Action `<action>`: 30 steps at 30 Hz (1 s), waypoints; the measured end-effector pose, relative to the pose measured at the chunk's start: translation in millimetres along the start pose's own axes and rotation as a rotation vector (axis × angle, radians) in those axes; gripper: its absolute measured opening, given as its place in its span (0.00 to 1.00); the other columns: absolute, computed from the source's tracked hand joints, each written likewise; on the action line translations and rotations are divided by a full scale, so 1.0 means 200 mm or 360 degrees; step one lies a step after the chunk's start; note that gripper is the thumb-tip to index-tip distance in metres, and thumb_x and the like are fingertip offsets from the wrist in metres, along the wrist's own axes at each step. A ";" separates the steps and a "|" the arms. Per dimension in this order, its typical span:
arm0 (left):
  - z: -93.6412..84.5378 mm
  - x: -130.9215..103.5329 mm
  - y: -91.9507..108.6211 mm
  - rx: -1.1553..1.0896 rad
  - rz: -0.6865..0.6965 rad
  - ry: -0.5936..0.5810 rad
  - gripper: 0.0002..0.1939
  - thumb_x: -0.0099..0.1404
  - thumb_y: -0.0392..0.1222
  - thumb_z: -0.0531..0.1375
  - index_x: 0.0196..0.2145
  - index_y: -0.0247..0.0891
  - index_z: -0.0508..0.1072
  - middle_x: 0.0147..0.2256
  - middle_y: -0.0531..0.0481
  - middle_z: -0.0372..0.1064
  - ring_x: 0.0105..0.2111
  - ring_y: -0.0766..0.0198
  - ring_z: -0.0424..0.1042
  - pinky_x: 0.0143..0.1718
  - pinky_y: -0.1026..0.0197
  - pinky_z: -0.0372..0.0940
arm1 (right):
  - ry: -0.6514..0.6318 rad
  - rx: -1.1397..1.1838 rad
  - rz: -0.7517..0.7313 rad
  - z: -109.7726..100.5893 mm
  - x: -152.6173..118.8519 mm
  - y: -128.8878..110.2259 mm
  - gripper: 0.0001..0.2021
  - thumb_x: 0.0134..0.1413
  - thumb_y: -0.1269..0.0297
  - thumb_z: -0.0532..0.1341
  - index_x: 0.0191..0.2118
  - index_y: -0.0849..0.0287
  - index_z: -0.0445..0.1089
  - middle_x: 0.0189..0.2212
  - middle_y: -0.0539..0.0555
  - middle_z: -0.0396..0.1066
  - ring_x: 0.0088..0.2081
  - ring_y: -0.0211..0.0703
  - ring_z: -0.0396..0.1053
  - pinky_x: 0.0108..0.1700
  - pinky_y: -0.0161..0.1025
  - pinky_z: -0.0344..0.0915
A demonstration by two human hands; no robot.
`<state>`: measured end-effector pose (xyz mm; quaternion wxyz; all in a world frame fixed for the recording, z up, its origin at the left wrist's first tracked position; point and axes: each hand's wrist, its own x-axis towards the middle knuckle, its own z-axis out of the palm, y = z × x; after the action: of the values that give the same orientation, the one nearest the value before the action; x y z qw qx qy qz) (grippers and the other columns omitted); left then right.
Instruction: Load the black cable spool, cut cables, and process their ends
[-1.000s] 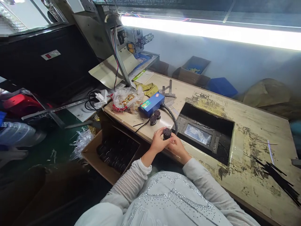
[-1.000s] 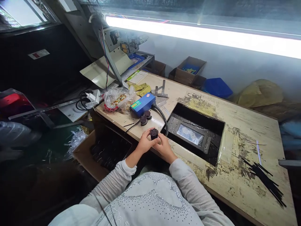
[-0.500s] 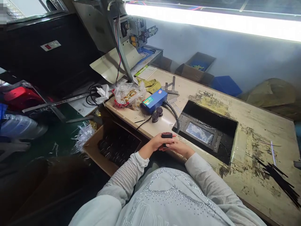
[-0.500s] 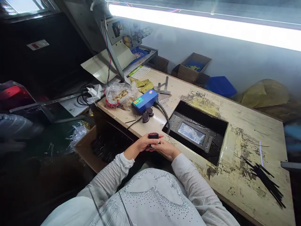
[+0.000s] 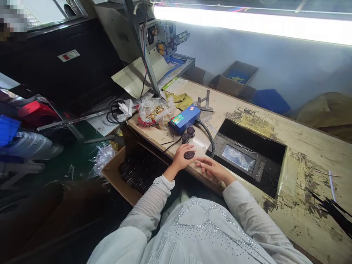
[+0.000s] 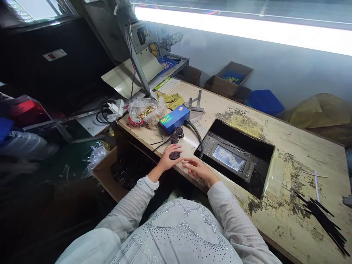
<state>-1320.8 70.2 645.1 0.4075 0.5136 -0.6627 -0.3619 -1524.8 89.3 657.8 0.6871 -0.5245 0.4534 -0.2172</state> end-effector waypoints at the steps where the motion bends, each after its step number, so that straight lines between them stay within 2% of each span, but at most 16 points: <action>1: -0.01 0.00 -0.03 0.0138 0.0035 -0.0013 0.16 0.49 0.46 0.71 0.36 0.40 0.79 0.49 0.44 0.73 0.58 0.49 0.63 0.61 0.43 0.55 | 0.0093 -0.0039 -0.0009 -0.01 0.00 0.02 0.25 0.52 0.49 0.63 0.52 0.59 0.69 0.42 0.59 0.75 0.27 0.35 0.67 0.21 0.30 0.58; 4: -0.01 -0.01 -0.10 0.0332 0.0063 -0.0095 0.22 0.47 0.50 0.72 0.41 0.42 0.78 0.51 0.45 0.72 0.59 0.48 0.62 0.61 0.42 0.55 | 0.0402 -0.0274 -0.0237 0.00 0.03 0.06 0.22 0.54 0.50 0.60 0.50 0.59 0.70 0.42 0.59 0.75 0.31 0.40 0.70 0.28 0.36 0.67; 6: -0.01 -0.02 -0.13 0.0359 0.0088 -0.0115 0.25 0.47 0.52 0.72 0.42 0.42 0.77 0.52 0.45 0.71 0.59 0.49 0.62 0.61 0.43 0.55 | 0.0601 -0.0570 -0.0575 0.02 0.06 0.06 0.21 0.57 0.53 0.58 0.53 0.57 0.70 0.47 0.60 0.73 0.40 0.46 0.71 0.41 0.45 0.71; 7: 0.00 -0.02 -0.14 0.0365 0.0094 -0.0115 0.26 0.47 0.52 0.72 0.43 0.42 0.77 0.52 0.45 0.71 0.59 0.49 0.62 0.61 0.44 0.55 | 0.0666 -0.0751 -0.0765 0.03 0.07 0.05 0.20 0.59 0.55 0.57 0.54 0.56 0.69 0.50 0.60 0.72 0.46 0.48 0.70 0.48 0.50 0.69; 9: 0.00 -0.02 -0.15 0.0369 0.0104 -0.0125 0.27 0.46 0.50 0.72 0.44 0.41 0.76 0.52 0.45 0.71 0.60 0.49 0.61 0.61 0.44 0.55 | 0.0657 -0.1128 -0.1100 0.07 0.09 0.01 0.20 0.61 0.59 0.56 0.58 0.54 0.66 0.56 0.59 0.68 0.56 0.51 0.64 0.57 0.55 0.62; 12: 0.00 -0.01 -0.17 0.0403 0.0112 -0.0168 0.28 0.45 0.40 0.72 0.47 0.40 0.75 0.52 0.44 0.71 0.60 0.48 0.61 0.61 0.45 0.56 | 0.0413 -0.1638 -0.1346 0.12 0.11 -0.06 0.23 0.63 0.65 0.54 0.63 0.52 0.61 0.60 0.54 0.65 0.64 0.51 0.53 0.63 0.56 0.54; 16: 0.01 0.00 -0.18 0.0462 0.0086 -0.0183 0.21 0.50 0.36 0.67 0.44 0.39 0.76 0.52 0.43 0.71 0.60 0.49 0.61 0.61 0.44 0.56 | 0.0173 -0.2083 -0.1301 0.15 0.11 -0.10 0.26 0.63 0.65 0.53 0.66 0.53 0.54 0.62 0.53 0.62 0.68 0.52 0.43 0.67 0.60 0.43; 19: 0.01 -0.01 -0.18 0.0447 0.0084 -0.0189 0.19 0.54 0.38 0.64 0.45 0.40 0.75 0.53 0.45 0.70 0.60 0.53 0.61 0.62 0.47 0.55 | 0.0114 -0.2161 -0.1228 0.16 0.11 -0.09 0.27 0.64 0.65 0.52 0.67 0.54 0.52 0.63 0.54 0.60 0.69 0.52 0.42 0.67 0.62 0.37; 22: 0.00 -0.01 -0.17 0.0431 0.0080 -0.0194 0.18 0.56 0.38 0.62 0.46 0.41 0.75 0.54 0.47 0.70 0.61 0.54 0.60 0.62 0.48 0.55 | 0.0094 -0.2165 -0.1172 0.17 0.11 -0.08 0.27 0.63 0.66 0.53 0.67 0.51 0.52 0.63 0.53 0.59 0.69 0.53 0.42 0.67 0.64 0.32; 26: 0.00 -0.01 -0.17 0.0376 0.0122 -0.0165 0.18 0.54 0.39 0.65 0.45 0.40 0.75 0.53 0.45 0.71 0.60 0.51 0.61 0.62 0.46 0.55 | 0.0053 -0.2098 -0.1158 0.17 0.11 -0.09 0.31 0.59 0.67 0.56 0.67 0.50 0.51 0.64 0.53 0.58 0.69 0.55 0.41 0.67 0.66 0.31; 30: 0.01 -0.01 -0.18 0.0342 0.0108 -0.0152 0.29 0.46 0.41 0.70 0.48 0.39 0.74 0.52 0.42 0.71 0.60 0.48 0.61 0.61 0.43 0.55 | 0.0132 -0.2052 -0.1132 0.14 0.11 -0.11 0.35 0.56 0.64 0.57 0.69 0.54 0.48 0.66 0.55 0.53 0.70 0.56 0.34 0.66 0.66 0.31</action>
<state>-1308.2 64.1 610.8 0.3301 0.5138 -0.7333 -0.2987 -1485.9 79.1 671.0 0.1126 -0.9310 0.3191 -0.1368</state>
